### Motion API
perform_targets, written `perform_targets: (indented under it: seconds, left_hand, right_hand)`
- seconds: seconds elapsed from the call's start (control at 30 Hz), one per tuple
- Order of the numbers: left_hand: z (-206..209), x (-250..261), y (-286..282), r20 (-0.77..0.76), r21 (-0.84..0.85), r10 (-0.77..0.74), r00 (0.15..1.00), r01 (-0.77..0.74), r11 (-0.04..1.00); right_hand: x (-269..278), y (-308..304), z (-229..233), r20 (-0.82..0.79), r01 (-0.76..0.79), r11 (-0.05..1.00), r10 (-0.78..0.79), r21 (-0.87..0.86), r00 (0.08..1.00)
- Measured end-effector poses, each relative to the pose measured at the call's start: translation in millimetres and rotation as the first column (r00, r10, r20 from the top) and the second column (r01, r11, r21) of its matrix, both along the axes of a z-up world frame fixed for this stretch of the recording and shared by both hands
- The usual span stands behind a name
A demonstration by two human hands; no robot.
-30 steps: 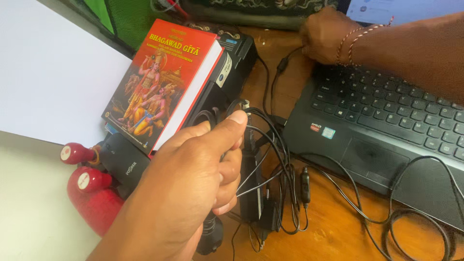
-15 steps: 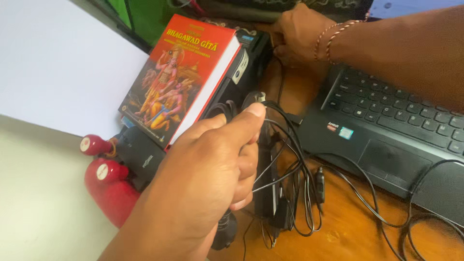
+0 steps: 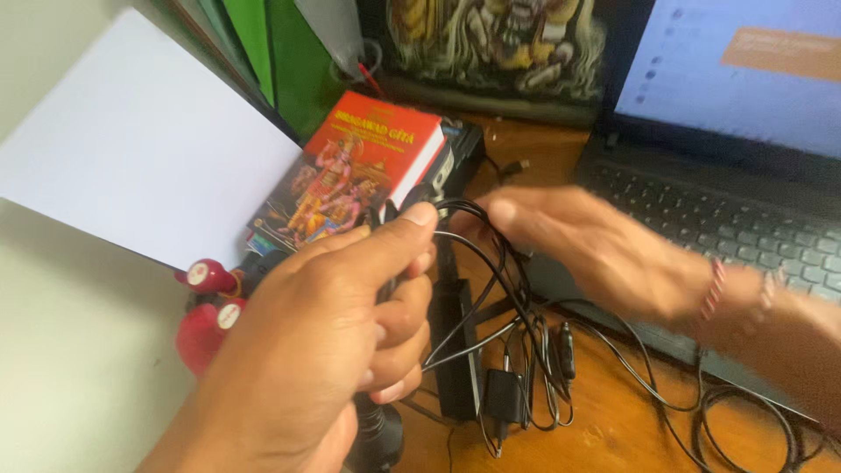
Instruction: The person unplugs a power cord from a power strip, then coils the cable neatly by hand. They place the coiled cable on a desk next to a laptop and other items, then pick up a second cable and coil it as well.
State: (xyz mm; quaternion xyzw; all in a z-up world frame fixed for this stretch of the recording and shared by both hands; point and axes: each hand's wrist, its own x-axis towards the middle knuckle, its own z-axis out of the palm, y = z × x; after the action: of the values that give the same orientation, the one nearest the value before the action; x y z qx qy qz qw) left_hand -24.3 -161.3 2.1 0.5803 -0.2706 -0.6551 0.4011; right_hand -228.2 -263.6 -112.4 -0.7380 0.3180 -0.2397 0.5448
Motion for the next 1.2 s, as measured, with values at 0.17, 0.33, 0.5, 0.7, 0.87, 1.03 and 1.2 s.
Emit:
perform_targets:
  seconds: [0.17,0.33,0.5,0.7,0.87,1.03,1.2]
  left_hand:
    - [29.7,15.2,23.7,-0.087,-0.074,-0.094,0.992,0.088,0.993]
    - [51.9,37.7,46.0,-0.257,-0.043,-0.329,0.909,0.329,0.943]
    - [64.8,62.5,60.5,-0.389,-0.118,-0.534,0.751,0.534,0.837]
    - [72.7,96.9,93.5,-0.289,-0.180,-0.536,0.794,0.504,0.845]
    - [79.5,114.3,121.1,-0.142,-0.191,-0.580,0.802,0.553,0.811]
    - [95.5,124.8,144.9,0.001,-0.250,-0.595,0.804,0.576,0.778]
    - [99.0,119.9,161.3,0.035,-0.475,-0.526,0.850,0.477,0.739]
  right_hand:
    - [10.3,53.6,47.2,0.205,-0.011,0.993,0.035,-0.118,0.978]
    - [27.6,57.4,80.4,0.282,-0.263,0.959,0.281,-0.101,0.917]
    - [44.7,73.4,105.8,0.179,-0.374,0.914,0.346,0.159,0.921]
    - [62.8,111.0,115.7,0.342,-0.318,0.887,0.199,0.336,0.918]
    - [77.6,147.0,130.0,0.161,-0.199,0.967,0.173,0.162,0.972]
    - [88.9,176.4,158.8,-0.030,-0.142,0.987,0.141,-0.070,0.990]
    - [88.8,199.2,155.0,-0.031,0.157,0.987,-0.156,0.032,0.987]
